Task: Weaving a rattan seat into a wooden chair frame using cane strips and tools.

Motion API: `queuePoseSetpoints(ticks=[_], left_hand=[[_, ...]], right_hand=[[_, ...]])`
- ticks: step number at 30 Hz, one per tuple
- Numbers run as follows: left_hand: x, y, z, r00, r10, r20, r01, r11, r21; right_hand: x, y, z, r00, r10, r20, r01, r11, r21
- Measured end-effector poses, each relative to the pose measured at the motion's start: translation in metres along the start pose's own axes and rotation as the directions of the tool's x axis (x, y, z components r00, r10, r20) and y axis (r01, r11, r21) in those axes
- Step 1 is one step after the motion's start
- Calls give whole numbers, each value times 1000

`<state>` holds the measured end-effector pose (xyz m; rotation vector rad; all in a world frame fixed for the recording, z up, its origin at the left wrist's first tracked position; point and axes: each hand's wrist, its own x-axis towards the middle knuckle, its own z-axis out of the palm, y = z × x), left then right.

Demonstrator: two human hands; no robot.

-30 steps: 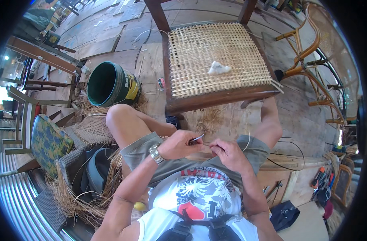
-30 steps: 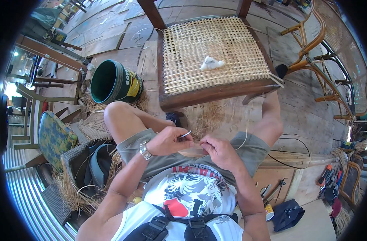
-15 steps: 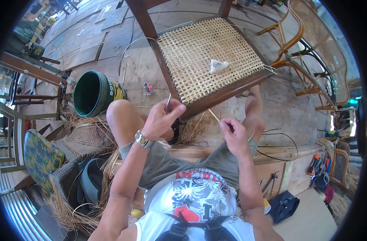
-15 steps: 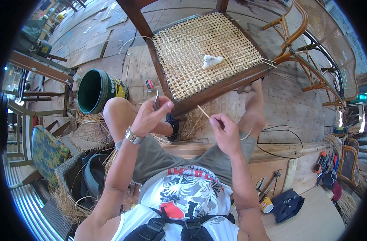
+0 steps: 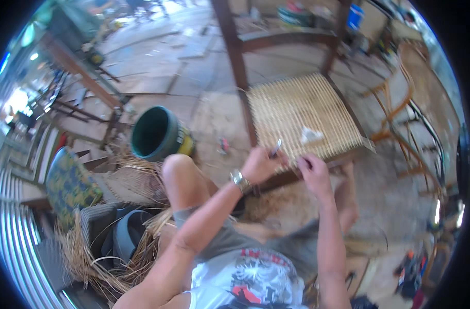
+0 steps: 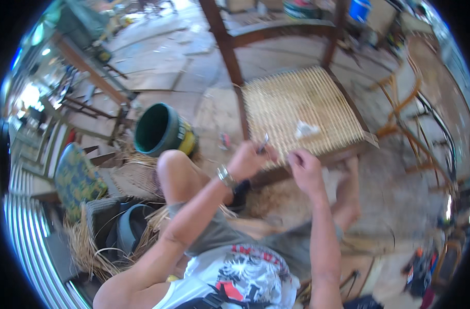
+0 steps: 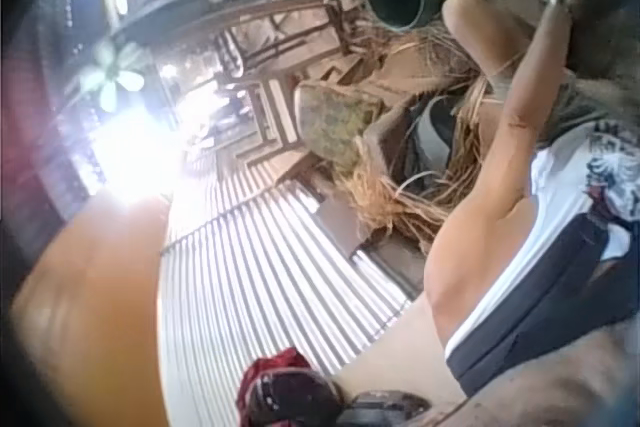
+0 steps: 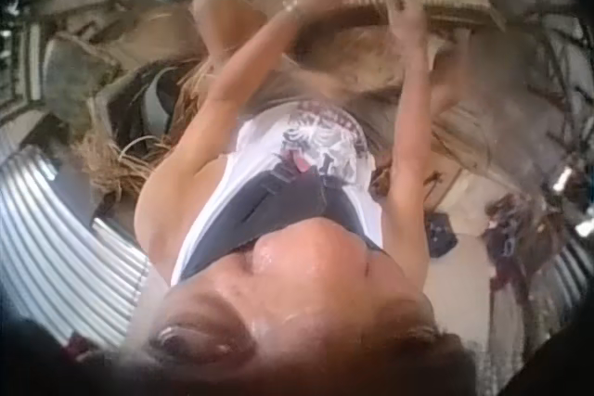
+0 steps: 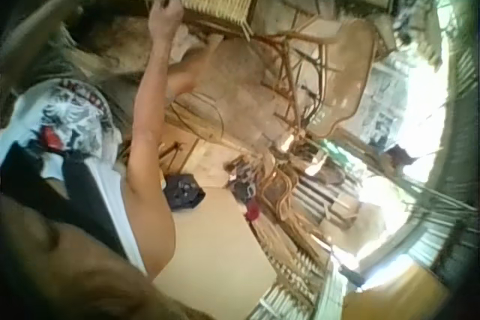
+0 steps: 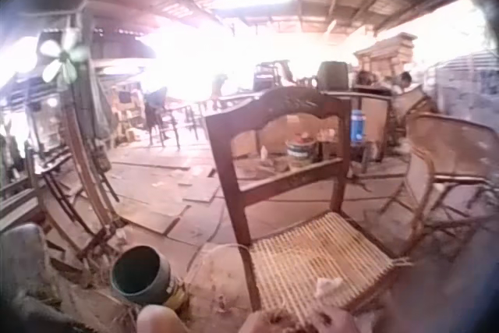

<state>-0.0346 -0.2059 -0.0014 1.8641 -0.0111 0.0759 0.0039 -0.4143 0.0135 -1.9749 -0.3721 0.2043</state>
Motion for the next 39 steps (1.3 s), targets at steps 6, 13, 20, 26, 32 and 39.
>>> queuePoseSetpoints(ticks=[6, 13, 20, 26, 32, 39], left_hand=[[-78, -25, -27, 970, -160, -184, 107, 957, -268], [-104, -30, -80, 813, -458, -359, 277, 848, -452], [-48, 37, -58, 920, -323, -222, 63, 680, -731], [-54, 65, 10, 997, 66, 50, -30, 853, -522], [-71, 47, 14, 987, -122, 107, 163, 778, -607], [-78, 23, 10, 962, -253, 101, 269, 830, -489]], right_hand=[[43, 35, -16, 951, -288, -116, 144, 741, -656], [77, 38, -22, 870, -481, -111, 246, 617, -747], [-28, -25, 1, 990, 135, -25, -98, 824, 558], [-67, -46, 28, 999, 20, -43, 5, 859, 513], [-84, -42, 30, 996, -64, 61, 44, 957, 288], [-78, -12, 51, 999, 40, -19, -34, 973, 229]])
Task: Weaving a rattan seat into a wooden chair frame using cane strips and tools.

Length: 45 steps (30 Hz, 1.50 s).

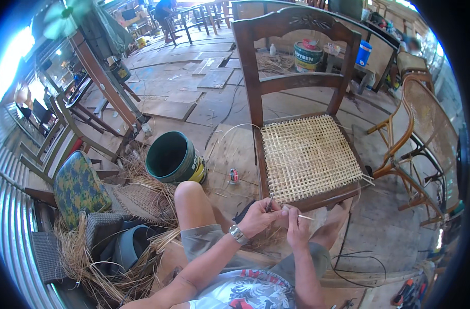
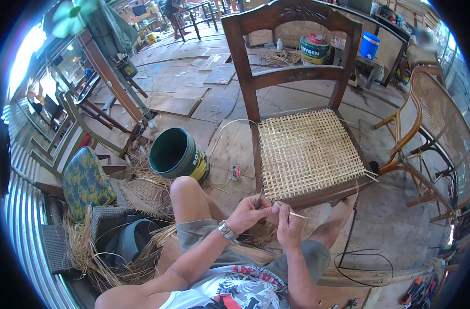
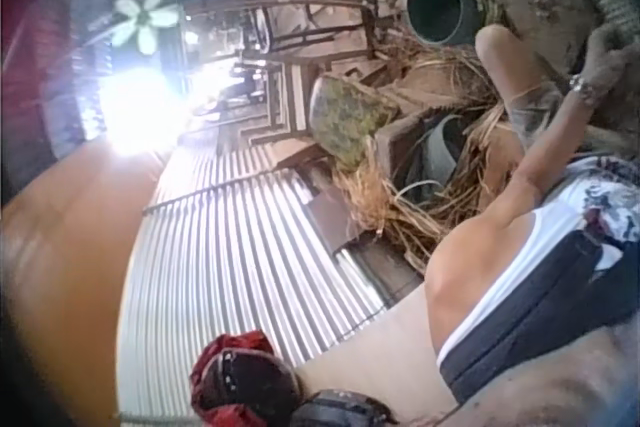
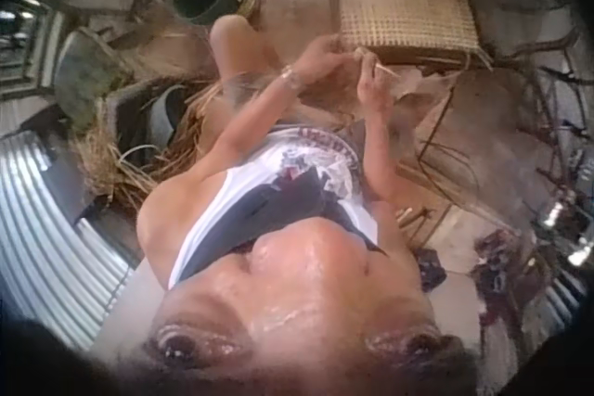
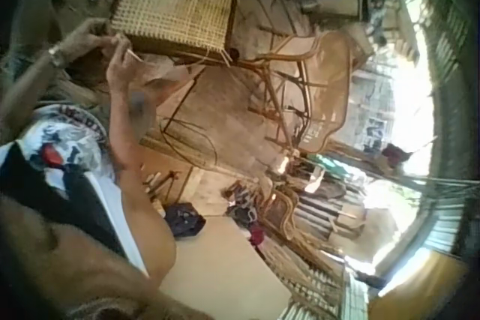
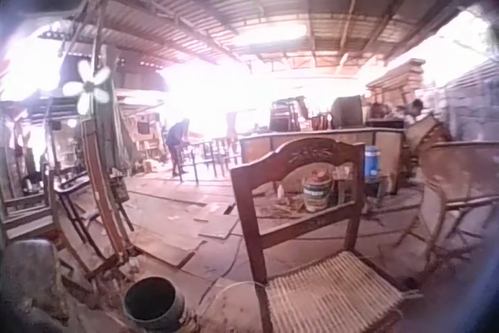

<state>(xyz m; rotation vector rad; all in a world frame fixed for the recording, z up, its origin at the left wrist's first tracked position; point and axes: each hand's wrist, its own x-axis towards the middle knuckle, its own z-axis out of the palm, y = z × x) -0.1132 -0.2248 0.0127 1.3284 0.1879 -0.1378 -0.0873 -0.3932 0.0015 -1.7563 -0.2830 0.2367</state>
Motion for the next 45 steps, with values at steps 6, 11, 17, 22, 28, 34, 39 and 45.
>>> queuePoseSetpoints(ticks=[6, 11, 17, 22, 28, 34, 39, 45], left_hand=[[-1, 23, -1, 994, 106, -33, -108, 994, -35], [23, 36, -107, 837, 332, -435, -271, 942, 196], [-7, 69, -187, 434, 523, -733, -368, 846, 385], [-12, 32, -6, 895, 398, -203, -396, 917, 53], [-21, 37, 26, 975, 153, -164, -187, 957, -223], [-68, 65, -33, 955, 103, -279, -199, 920, -338], [-145, 86, -189, 578, 330, -746, -647, 742, -173], [-168, 66, -193, 433, 243, -868, -403, 913, 55]], right_hand=[[4, -9, -2, 986, 135, 101, -169, 786, 595], [2, -31, -85, 978, 181, -102, 7, 461, 887], [-9, -49, -127, 992, 120, -44, -15, 449, 893], [0, -35, -15, 876, -109, 471, -436, 241, 867], [18, -48, -2, 979, 192, -69, -127, 840, 527], [86, -30, -52, 882, 76, -466, 27, 977, 210], [180, 19, -113, 815, -292, -501, 91, 918, -386], [231, 55, -121, 904, -416, -103, 216, 651, -728]])
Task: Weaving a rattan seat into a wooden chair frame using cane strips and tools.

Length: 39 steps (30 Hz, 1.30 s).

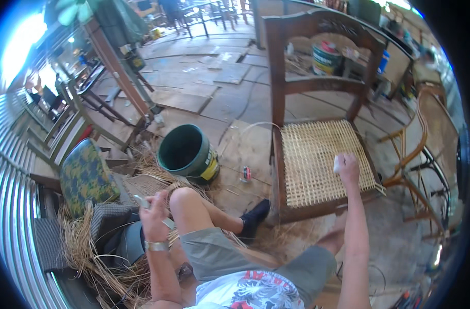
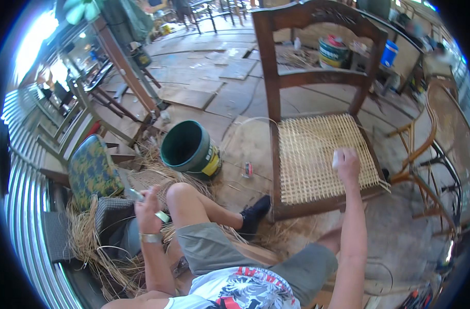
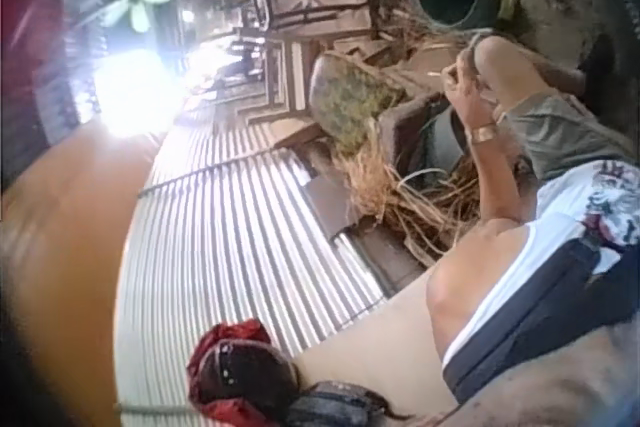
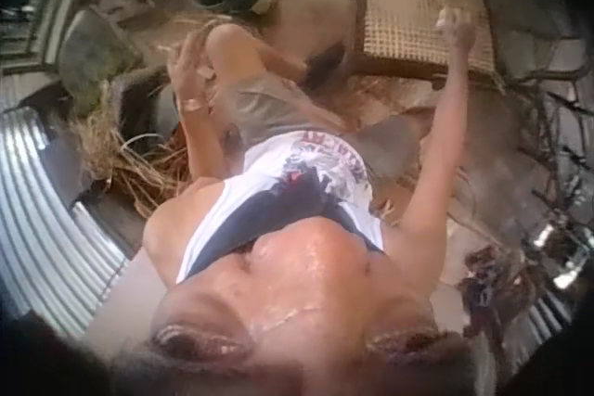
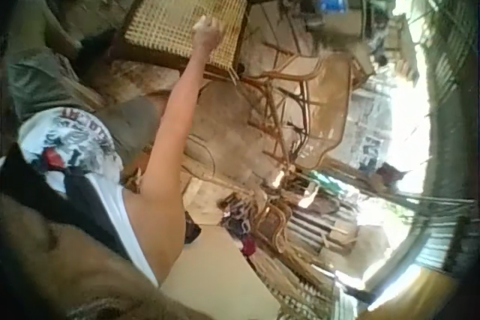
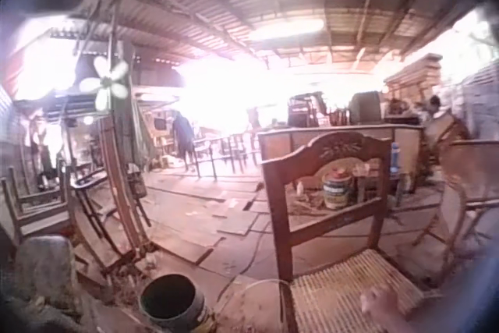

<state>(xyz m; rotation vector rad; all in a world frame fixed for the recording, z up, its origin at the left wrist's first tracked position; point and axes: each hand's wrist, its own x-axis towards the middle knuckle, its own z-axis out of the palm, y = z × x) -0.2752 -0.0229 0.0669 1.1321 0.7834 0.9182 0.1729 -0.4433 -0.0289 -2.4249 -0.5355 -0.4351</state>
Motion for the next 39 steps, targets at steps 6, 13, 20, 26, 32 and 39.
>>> queuePoseSetpoints(ticks=[6, 13, 20, 26, 32, 39], left_hand=[[-69, -55, 61, 863, -28, 504, -246, 848, 469], [-92, -66, 162, 398, 47, 916, -553, 809, 198], [-102, -49, 169, -33, 86, 996, -614, 784, -88], [-114, -85, 169, 361, -294, 885, 112, 956, 271], [-105, -66, 193, 458, -549, 699, 417, 827, 377], [-88, -95, 191, 414, -608, 678, 561, 757, 336]], right_hand=[[-20, -133, -22, 962, -220, -163, 245, 958, 151], [-134, -204, -76, 390, -408, 825, -647, 516, 561], [-202, -155, -69, 302, -413, 859, -942, 12, 337], [-190, -181, -85, 611, -96, 786, -718, 350, 601], [-165, -180, -91, 569, -81, 819, -791, 221, 571], [-175, -157, -96, 379, -118, 918, -913, 111, 392]])
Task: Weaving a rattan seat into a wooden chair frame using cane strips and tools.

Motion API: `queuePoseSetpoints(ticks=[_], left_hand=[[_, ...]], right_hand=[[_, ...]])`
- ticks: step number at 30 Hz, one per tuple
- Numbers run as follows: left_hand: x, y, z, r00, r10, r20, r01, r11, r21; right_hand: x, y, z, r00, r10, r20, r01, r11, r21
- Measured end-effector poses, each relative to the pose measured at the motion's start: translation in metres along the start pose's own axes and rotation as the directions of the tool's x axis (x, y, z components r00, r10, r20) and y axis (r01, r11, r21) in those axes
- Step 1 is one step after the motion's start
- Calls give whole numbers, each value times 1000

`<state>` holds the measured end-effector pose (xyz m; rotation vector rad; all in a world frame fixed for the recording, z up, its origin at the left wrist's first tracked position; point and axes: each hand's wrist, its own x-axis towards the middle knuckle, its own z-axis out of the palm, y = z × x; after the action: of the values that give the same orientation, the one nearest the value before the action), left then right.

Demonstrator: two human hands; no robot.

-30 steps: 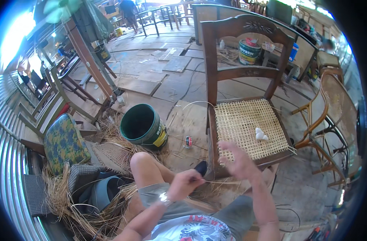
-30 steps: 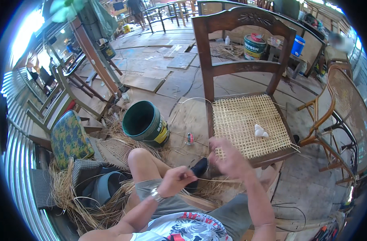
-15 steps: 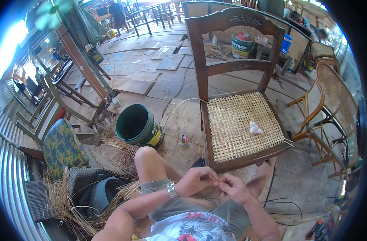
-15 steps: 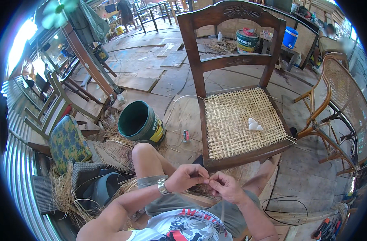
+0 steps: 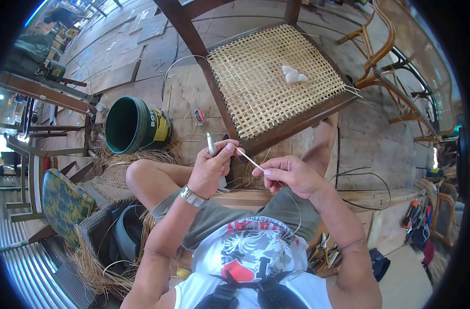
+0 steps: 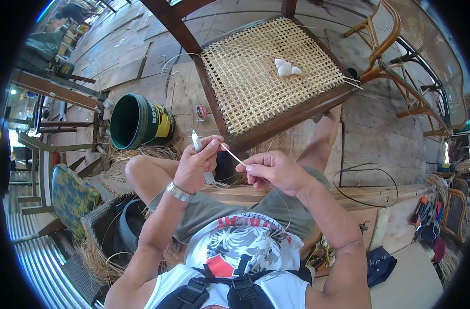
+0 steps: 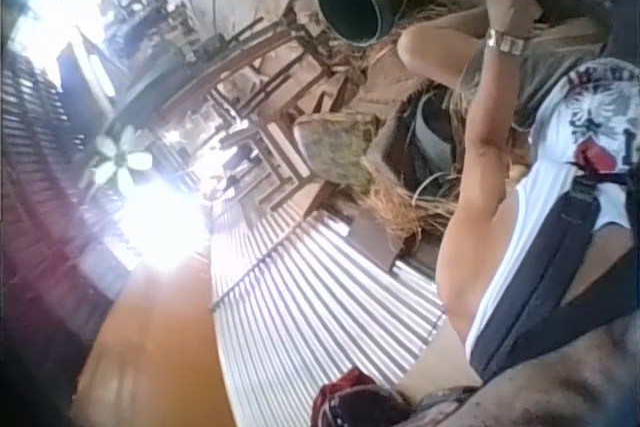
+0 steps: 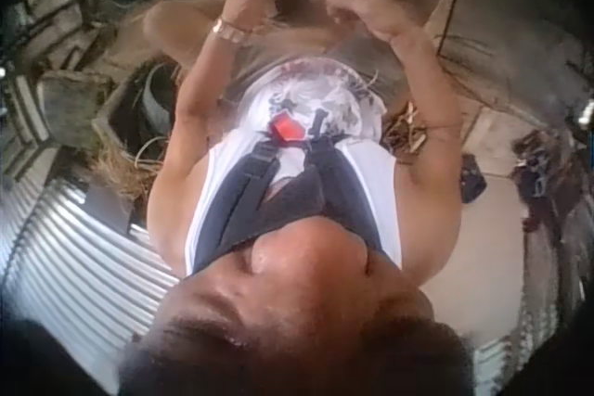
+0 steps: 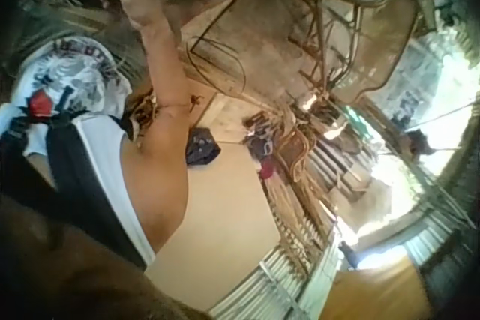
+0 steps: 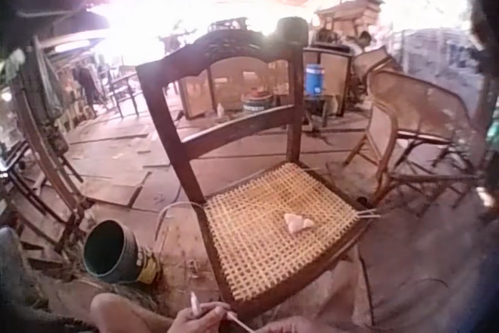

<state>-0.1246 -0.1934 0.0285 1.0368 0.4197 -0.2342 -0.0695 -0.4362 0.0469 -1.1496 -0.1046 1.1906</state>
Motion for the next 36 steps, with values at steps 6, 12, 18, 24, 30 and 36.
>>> queuePoseSetpoints(ticks=[6, 12, 18, 24, 30, 36], left_hand=[[7, -21, 3, 1000, 21, -8, -19, 980, 196], [74, -36, -53, 830, 327, -452, -146, 910, 388], [155, -57, -78, 962, -211, -175, 206, 977, -51], [143, -60, -56, 985, -128, -117, 113, 985, -130], [115, -29, -54, 963, -265, -56, 244, 938, -247], [108, -28, -47, 986, -68, -154, 103, 966, 237]], right_hand=[[15, 16, -9, 997, 66, -35, -63, 995, 71], [18, 24, -16, 989, 124, -84, -106, 976, 189], [-2, 24, -8, 985, 135, -104, -97, 946, 311], [-26, 49, -19, 951, -9, -310, 101, 954, 281], [-42, 61, -37, 611, -634, -474, 28, 615, -788], [-53, 63, -24, 397, -890, -225, -164, 172, -971]])
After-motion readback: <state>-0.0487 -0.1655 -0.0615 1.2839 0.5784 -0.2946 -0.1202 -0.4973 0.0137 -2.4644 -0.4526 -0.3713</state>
